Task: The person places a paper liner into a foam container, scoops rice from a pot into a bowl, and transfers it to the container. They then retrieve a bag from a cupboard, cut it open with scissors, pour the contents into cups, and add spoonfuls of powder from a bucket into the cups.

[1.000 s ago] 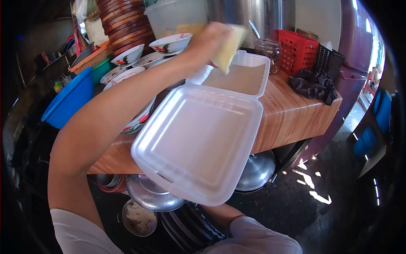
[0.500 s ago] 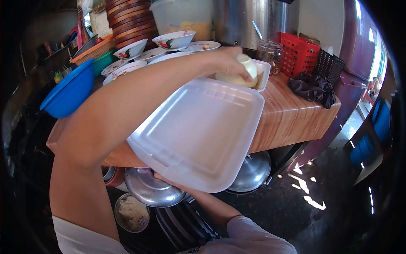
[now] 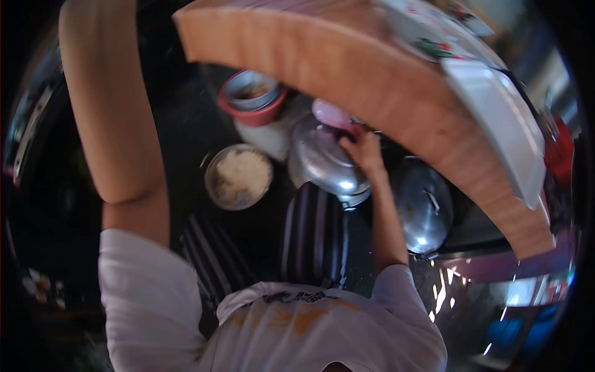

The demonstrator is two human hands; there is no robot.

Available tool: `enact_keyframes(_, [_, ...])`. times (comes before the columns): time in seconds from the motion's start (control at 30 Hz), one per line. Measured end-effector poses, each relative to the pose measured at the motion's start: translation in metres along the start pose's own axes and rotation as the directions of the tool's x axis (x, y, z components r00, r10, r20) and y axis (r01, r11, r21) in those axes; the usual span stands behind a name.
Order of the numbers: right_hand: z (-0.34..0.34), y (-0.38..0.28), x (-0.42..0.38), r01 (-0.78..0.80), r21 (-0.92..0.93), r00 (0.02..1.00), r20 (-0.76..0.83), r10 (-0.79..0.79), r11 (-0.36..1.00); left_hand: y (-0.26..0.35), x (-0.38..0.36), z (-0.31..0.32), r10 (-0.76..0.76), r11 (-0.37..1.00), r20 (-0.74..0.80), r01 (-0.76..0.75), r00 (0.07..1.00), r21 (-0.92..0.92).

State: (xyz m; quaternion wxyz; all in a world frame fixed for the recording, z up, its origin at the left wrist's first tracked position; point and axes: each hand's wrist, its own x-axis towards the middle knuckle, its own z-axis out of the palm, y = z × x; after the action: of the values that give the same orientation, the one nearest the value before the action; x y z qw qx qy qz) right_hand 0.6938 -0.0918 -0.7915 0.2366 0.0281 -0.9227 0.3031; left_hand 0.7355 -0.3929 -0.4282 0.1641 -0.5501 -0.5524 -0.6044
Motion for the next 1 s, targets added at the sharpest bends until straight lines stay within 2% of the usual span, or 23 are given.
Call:
enact_keyframes(0.03, [0.007, -0.01, 0.002, -0.072, 0.065, 0.996, 0.063, 0.068, 0.995, 0.006, -0.035, -0.03, -0.034, 0.999, -0.094, 0.036, 0.995, 0.017])
enact_keyframes(0.1, [0.025, -0.03, 0.008, -0.016, 0.042, 0.993, 0.114, 0.011, 0.999, 0.004, -0.114, -0.068, -0.098, 0.99, -0.261, 0.12, 0.96, 0.071])
enact_keyframes(0.17, [0.044, -0.048, 0.014, 0.088, 0.073, 0.984, 0.151, -0.098, 0.993, -0.014, -0.193, -0.088, -0.229, 0.939, -0.43, 0.315, 0.873, 0.14])
enact_keyframes(0.2, [0.057, -0.057, 0.014, 0.131, 0.09, 0.974, 0.175, -0.145, 0.987, -0.032, -0.233, -0.089, -0.276, 0.842, -0.53, 0.468, 0.802, 0.269])
enact_keyframes(0.27, [0.074, -0.077, 0.012, 0.152, 0.128, 0.957, 0.229, -0.178, 0.98, -0.075, -0.302, -0.082, -0.44, 0.701, -0.576, 0.664, 0.689, 0.259])
enact_keyframes(0.3, [0.082, -0.084, 0.01, 0.156, 0.142, 0.949, 0.252, -0.188, 0.977, -0.112, -0.344, -0.083, -0.556, 0.591, -0.592, 0.778, 0.583, 0.212])
enact_keyframes(0.33, [0.083, -0.082, 0.01, 0.141, 0.179, 0.946, 0.266, -0.186, 0.974, -0.146, -0.371, -0.067, -0.673, 0.552, -0.572, 0.833, 0.468, 0.032])
enact_keyframes(0.37, [0.091, -0.081, 0.007, 0.123, 0.189, 0.942, 0.287, -0.174, 0.974, -0.189, -0.415, -0.058, -0.735, 0.544, -0.545, 0.831, 0.403, -0.118])
enact_keyframes(0.4, [0.098, -0.081, 0.006, 0.11, 0.197, 0.938, 0.304, -0.167, 0.974, -0.236, -0.464, -0.053, -0.716, 0.419, -0.565, 0.9, 0.41, 0.122])
enact_keyframes(0.43, [0.105, -0.08, 0.003, 0.093, 0.205, 0.934, 0.322, -0.157, 0.974, -0.273, -0.505, -0.047, -0.701, 0.253, -0.576, 0.902, 0.42, 0.349])
enact_keyframes(0.5, [0.124, -0.078, 0.004, 0.08, 0.203, 0.918, 0.367, -0.152, 0.976, -0.317, -0.546, -0.018, -0.614, 0.213, -0.665, 0.9, 0.425, 0.379])
enact_keyframes(0.53, [0.135, -0.078, -0.001, 0.054, 0.219, 0.91, 0.391, -0.139, 0.974, -0.338, -0.569, -0.008, -0.606, 0.186, -0.656, 0.882, 0.45, 0.433])
enact_keyframes(0.6, [0.154, -0.091, -0.007, 0.02, 0.232, 0.883, 0.453, -0.126, 0.972, -0.349, -0.599, -0.006, -0.448, 0.17, -0.735, 0.856, 0.509, 0.489])
enact_keyframes(0.63, [0.169, -0.092, -0.009, 0.054, 0.259, 0.881, 0.443, -0.168, 0.964, -0.336, -0.591, -0.005, -0.363, 0.155, -0.762, 0.841, 0.536, 0.518])
enact_keyframes(0.67, [0.187, -0.089, -0.012, 0.081, 0.289, 0.879, 0.431, -0.205, 0.954, -0.318, -0.585, -0.007, -0.567, 0.411, -0.809, 0.905, 0.156, -0.114])
enact_keyframes(0.7, [0.201, -0.089, -0.015, 0.107, 0.32, 0.877, 0.415, -0.241, 0.941, -0.272, -0.545, -0.015, -0.802, 0.425, -0.584, 0.565, -0.127, -0.707])
enact_keyframes(0.73, [0.212, -0.091, -0.014, 0.158, 0.312, 0.844, 0.449, -0.292, 0.937, -0.24, -0.53, -0.017, -0.915, 0.341, -0.399, 0.409, -0.063, -0.846])
enact_keyframes(0.77, [0.224, -0.096, -0.011, 0.169, 0.343, 0.84, 0.44, -0.317, 0.924, -0.217, -0.522, -0.017, -0.975, 0.22, -0.215, 0.254, 0.046, -0.942])
enact_keyframes(0.83, [0.244, -0.111, -0.015, 0.18, 0.398, 0.832, 0.426, -0.355, 0.9, -0.199, -0.511, 0.004, -0.929, 0.366, -0.367, 0.277, 0.05, -0.888])
enact_keyframes(0.87, [0.25, -0.119, -0.014, 0.2, 0.422, 0.813, 0.433, -0.39, 0.884, -0.199, -0.524, 0.004, -0.906, 0.423, -0.41, 0.257, 0.104, -0.869])
enact_keyframes(0.9, [0.254, -0.13, -0.013, 0.216, 0.447, 0.792, 0.44, -0.423, 0.868, -0.194, -0.52, 0.002, -0.865, 0.5, -0.485, 0.15, 0.128, -0.853])
enact_keyframes(0.93, [0.257, -0.136, -0.01, 0.233, 0.47, 0.771, 0.444, -0.457, 0.851, -0.19, -0.528, -0.002, -0.856, 0.516, -0.507, 0.129, 0.101, -0.847])
enact_keyframes(1.0, [0.269, -0.137, 0.001, 0.186, 0.537, 0.808, 0.392, -0.439, 0.823, -0.171, -0.53, -0.012, -0.826, 0.563, -0.56, 0.052, 0.063, -0.825])
